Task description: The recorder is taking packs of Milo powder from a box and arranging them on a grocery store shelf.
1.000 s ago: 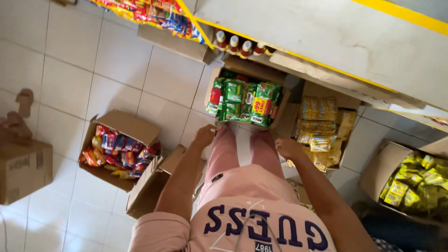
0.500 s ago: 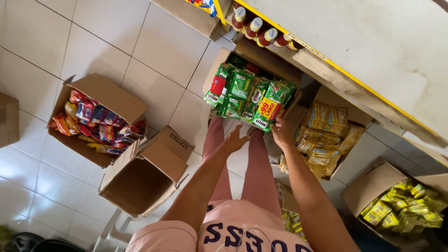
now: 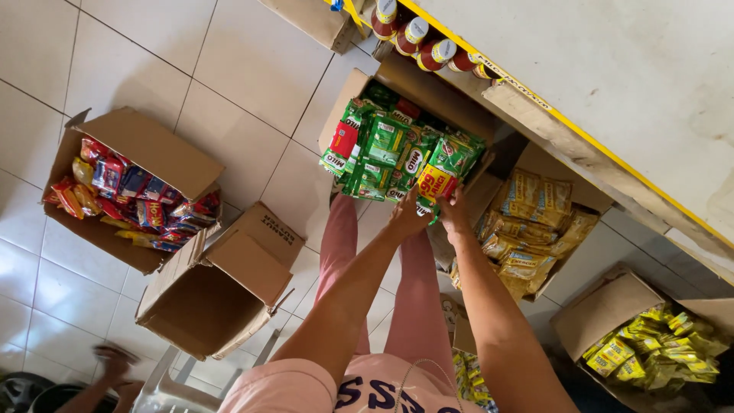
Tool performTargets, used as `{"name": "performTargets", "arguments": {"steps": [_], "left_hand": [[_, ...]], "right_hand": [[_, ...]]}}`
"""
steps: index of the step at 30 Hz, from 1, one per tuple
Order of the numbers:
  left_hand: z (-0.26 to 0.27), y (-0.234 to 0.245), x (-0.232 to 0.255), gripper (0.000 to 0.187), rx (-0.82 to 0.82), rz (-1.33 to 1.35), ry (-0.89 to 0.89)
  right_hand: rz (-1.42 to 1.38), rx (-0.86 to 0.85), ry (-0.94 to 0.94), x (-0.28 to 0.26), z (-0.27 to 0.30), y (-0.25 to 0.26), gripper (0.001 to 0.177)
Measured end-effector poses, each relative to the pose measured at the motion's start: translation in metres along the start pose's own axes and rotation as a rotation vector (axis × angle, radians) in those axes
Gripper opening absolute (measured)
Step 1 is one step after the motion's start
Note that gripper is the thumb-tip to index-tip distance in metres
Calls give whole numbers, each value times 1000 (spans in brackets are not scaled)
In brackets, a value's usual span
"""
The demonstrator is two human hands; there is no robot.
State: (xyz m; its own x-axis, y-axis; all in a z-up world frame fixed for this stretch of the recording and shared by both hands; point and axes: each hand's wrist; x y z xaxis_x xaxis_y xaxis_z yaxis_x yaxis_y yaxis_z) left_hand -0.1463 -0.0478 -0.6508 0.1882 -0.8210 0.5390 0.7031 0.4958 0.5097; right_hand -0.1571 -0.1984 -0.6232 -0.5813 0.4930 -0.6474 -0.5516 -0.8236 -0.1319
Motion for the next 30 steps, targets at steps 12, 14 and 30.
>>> {"name": "performTargets", "arguments": {"steps": [12,14,30], "left_hand": [[12,20,14,94,-103,80,113],[23,26,23,74,-142,216,-2],[133,136,79,77,-288,290,-318]], "right_hand": [[-84,34,-30,30,-20,32,48],[-82,130,-107,31,-16,38,54],[128,163,-187,-97,153,13,81]]}}
Point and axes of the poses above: each hand's wrist, its own z-axis away from the middle knuckle, its own y-axis out of the back of the hand, x = y × z, and after that the axes turned 14 degrees about -z, right-handed
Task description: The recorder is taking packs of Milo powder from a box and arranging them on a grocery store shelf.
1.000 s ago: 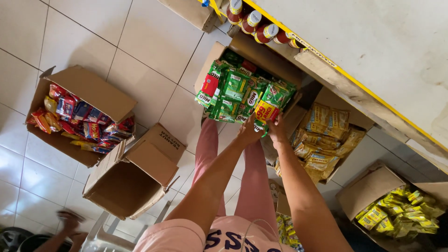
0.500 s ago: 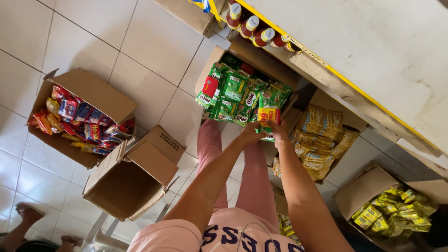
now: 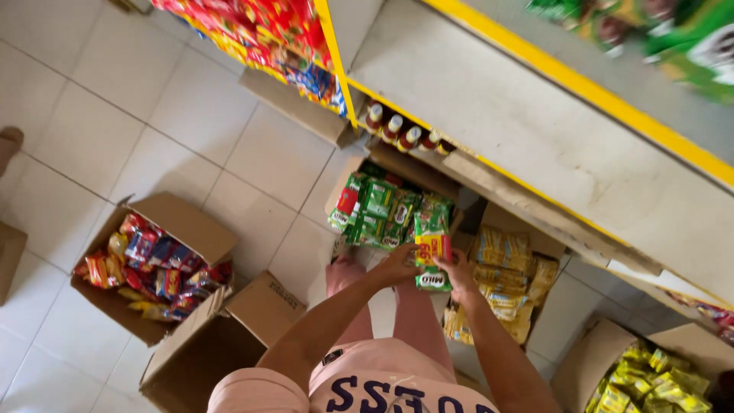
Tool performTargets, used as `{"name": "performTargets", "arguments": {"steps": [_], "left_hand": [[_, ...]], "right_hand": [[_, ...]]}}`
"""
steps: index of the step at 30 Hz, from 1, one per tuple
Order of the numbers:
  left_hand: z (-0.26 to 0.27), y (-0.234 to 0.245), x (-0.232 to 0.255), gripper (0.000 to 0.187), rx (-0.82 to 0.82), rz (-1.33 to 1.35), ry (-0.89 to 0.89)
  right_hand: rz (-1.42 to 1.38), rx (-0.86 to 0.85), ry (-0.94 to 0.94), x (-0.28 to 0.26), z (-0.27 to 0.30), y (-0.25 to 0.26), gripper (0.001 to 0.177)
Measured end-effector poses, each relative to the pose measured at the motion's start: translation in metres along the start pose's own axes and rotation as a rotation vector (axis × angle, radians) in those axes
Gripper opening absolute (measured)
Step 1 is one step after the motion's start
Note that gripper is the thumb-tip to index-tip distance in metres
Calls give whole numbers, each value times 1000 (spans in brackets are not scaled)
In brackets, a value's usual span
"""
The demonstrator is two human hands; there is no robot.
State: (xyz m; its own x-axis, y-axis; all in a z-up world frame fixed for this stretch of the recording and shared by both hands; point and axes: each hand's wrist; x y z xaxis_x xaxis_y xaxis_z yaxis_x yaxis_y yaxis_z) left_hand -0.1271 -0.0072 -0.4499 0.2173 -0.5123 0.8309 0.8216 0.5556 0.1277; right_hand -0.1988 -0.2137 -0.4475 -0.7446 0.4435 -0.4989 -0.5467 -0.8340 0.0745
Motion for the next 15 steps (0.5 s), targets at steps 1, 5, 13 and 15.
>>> {"name": "performTargets", "arguments": {"steps": [1,5,13,15], "left_hand": [[6,10,14,77,12,-14,-23],[48,61,96,90,349,-409,-109],[126,129,254,117,488,-1086,-577],[134,139,274,111,360,-1172,-688]], "right_hand": [[-6,-6,28,-2,10,0,81],[-193,-178,178,-17,44,-1,75],[299,-520,763,-148,164,-2,63],[625,-406,602,-200,242,-15,75]]}}
Point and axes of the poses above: each hand's wrist, its own z-axis away from the middle knuckle, its own y-axis out of the back of the hand, x = y × z, and after that the axes turned 14 degrees about -z, right-handed
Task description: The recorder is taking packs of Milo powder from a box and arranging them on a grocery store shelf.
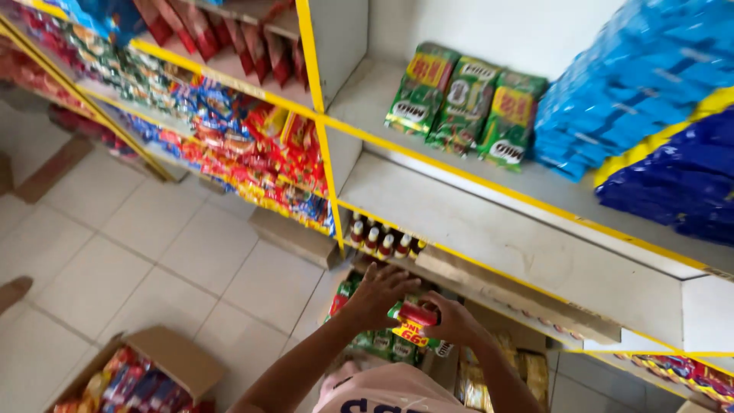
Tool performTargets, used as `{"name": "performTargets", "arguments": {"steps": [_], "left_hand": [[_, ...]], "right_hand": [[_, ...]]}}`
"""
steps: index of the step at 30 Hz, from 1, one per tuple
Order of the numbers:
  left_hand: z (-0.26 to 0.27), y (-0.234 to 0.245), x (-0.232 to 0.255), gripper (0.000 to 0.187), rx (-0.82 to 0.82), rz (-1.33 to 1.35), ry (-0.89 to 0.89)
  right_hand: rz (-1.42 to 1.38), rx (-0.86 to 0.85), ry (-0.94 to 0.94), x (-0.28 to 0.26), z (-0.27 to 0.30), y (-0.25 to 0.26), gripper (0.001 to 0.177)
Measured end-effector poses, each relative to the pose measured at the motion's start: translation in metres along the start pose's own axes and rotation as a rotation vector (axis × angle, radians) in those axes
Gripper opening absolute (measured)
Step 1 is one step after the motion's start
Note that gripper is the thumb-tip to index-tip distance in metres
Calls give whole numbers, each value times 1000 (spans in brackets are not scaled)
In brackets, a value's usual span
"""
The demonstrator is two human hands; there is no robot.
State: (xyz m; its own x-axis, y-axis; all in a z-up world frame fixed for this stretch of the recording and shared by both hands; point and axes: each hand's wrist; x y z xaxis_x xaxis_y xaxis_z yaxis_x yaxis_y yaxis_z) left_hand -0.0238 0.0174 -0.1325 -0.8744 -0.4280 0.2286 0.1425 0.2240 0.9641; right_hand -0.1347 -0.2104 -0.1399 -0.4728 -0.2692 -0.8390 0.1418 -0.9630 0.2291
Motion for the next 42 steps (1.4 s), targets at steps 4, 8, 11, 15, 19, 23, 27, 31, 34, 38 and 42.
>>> {"name": "performTargets", "arguments": {"steps": [4,8,11,15,19,23,27,31,34,38,42], "left_hand": [[-8,44,-2,82,58,-31,-157],[-10,87,1,64,28,91,-67],[-14,99,-11,59,68,136,66],[-27,135,-22,64,131,280,283],[-41,146,-32,72,2,588,599],[-65,127,-61,65,427,1089,442],[-88,135,-73,61,603,1177,350],[-112,145,-87,62,613,1204,353],[-126,148,-101,63,639,1168,320],[-132,157,-118,81,621,1130,325],[-135,162,-125,85,620,1200,257]], "right_hand": [[194,-15,286,-74,21,12,71],[352,-45,448,-121,19,30,61],[448,-11,550,-170,23,45,58],[486,355,938,-217,22,69,67],[92,451,989,-208,-9,74,81],[-430,156,694,-205,-43,57,98],[-560,33,642,-214,-68,39,96],[-569,97,678,-241,-85,43,95],[-661,149,687,-256,-104,58,91],[-779,128,769,-276,-131,76,85],[-837,117,824,-288,-162,91,85]]}}
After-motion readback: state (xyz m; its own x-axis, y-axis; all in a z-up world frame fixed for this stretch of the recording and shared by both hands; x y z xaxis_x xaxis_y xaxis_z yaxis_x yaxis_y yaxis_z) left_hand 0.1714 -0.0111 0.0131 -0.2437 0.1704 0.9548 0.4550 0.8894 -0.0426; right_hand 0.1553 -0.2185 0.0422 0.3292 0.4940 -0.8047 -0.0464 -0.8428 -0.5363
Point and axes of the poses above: each hand's wrist, its own z-axis away from the middle knuckle, its own y-axis out of the back of the hand, x = y × z, and after that the axes turned 14 degrees about -z, right-handed
